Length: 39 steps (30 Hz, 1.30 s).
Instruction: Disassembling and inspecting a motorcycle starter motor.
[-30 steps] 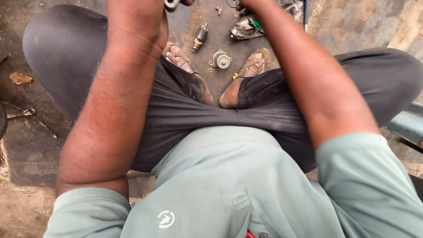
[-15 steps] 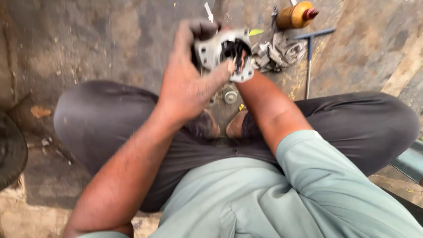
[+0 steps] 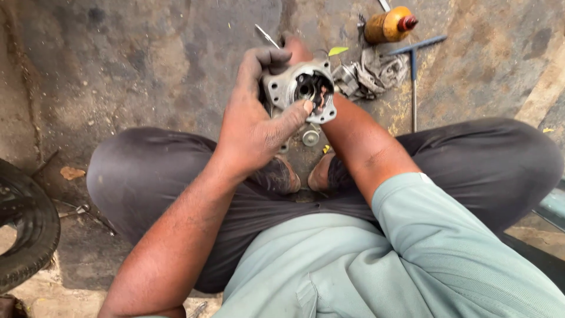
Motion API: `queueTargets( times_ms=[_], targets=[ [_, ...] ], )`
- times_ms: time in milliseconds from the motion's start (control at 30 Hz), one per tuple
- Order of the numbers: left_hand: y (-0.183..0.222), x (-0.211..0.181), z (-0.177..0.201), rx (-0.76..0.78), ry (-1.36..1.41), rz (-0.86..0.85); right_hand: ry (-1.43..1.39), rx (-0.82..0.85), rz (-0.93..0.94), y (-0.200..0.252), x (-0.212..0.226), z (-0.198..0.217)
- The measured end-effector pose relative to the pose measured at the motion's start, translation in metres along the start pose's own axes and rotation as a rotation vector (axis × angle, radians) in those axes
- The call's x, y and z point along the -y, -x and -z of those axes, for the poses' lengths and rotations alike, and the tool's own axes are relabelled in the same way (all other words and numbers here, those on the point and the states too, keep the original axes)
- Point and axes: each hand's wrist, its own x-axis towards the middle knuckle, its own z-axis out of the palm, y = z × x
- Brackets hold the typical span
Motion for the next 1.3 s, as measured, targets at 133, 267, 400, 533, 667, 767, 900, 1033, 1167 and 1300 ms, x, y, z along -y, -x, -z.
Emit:
queueTargets(
  times_ms=[133,267,400,533,667,767,900,1033,1167,1300],
  targets=[
    [-0.001,0.002,-0.006,0.005,-0.048,-0.083,0.025,-0.017,0.004,-0.007,-0.008,0.017],
    [-0.004,-0.001,-0.018,0.051,0.08,-0.079,0.048,-0.069,0.044,-0.027,-0.005,0.058],
    [0.0,0.001,-0.031,0.104,0.139,-0.166,0.128,-0.105,0.032,-0.03,0.035,0.117],
    [0.011,-0.001,-0.042,0.107,0.082,-0.216,0.098,-0.045,0.026,0.026,0.065,0.183],
    [0.02,0.0,-0.049,0.054,-0.074,-0.232,0.021,-0.042,0.081,0.116,0.114,0.205],
    [0.022,0.012,-0.051,0.008,-0.193,-0.267,-0.113,0.055,0.152,0.173,0.145,0.204],
    [0.022,0.023,-0.051,0.024,-0.126,-0.29,-0.214,0.162,0.343,0.211,0.162,0.189],
    [0.023,0.023,-0.05,0.015,-0.153,-0.343,0.271,0.04,0.467,0.23,0.176,0.17],
    [0.022,0.017,-0.051,0.012,-0.11,-0.299,0.33,0.092,0.645,0.224,0.173,0.159],
    [0.019,0.021,-0.051,-0.003,-0.131,-0.189,0.517,0.048,0.909,0.221,0.167,0.155]
  ],
)
